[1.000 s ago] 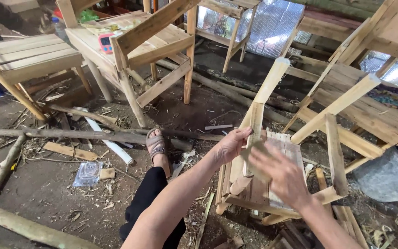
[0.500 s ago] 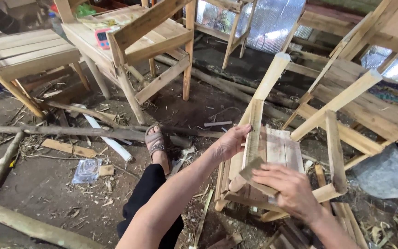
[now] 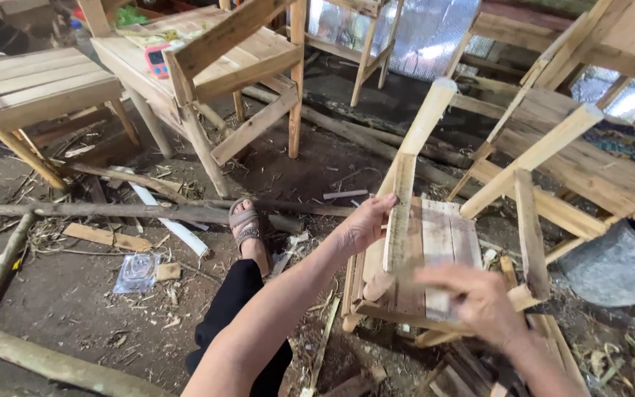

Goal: The person sits on the floor in a workshop and uses a sanding block to smooth the surfaces of a wooden chair. They sand the seat slats and the vertical backrest posts, holding the chair steady with one hand while sanding with the other.

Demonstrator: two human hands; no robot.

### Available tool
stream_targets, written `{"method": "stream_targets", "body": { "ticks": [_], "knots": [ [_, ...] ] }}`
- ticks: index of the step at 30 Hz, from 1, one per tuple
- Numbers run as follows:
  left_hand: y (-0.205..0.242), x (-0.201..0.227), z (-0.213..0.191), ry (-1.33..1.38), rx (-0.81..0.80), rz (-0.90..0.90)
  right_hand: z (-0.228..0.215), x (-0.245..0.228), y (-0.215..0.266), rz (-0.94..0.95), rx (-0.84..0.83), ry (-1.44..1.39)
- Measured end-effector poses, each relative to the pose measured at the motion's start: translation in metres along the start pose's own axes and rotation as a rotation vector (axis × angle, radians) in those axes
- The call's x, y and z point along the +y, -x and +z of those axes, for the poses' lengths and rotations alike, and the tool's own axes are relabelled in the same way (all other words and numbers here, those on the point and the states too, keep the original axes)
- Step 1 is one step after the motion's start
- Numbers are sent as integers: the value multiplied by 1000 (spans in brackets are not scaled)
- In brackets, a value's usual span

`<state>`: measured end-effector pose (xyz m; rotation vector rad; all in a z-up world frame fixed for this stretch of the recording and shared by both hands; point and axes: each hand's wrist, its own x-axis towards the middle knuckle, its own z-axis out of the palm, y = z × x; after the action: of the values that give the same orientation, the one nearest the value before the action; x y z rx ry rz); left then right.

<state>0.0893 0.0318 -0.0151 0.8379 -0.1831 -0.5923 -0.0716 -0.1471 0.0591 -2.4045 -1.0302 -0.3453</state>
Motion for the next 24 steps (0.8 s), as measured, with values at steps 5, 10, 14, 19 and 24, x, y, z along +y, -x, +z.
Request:
{"method": "stream_targets", "body": {
  "ticks": [5, 10, 14, 19, 24],
  "knots": [
    [57, 35, 49, -359, -9, -65, 10, 40, 28, 223, 214, 79],
    [96, 53, 47, -610, -156, -251, 5, 37, 36, 274, 142, 148],
    [79, 25, 8, -429, -236, -97, 3, 36, 39, 264, 148, 175],
    [80, 24, 9, -391, -247, -74, 9, 43, 43, 291, 46, 212],
    [84, 25, 11, -399, -259, -54, 2, 31, 38, 288, 103, 146]
  ]
}}
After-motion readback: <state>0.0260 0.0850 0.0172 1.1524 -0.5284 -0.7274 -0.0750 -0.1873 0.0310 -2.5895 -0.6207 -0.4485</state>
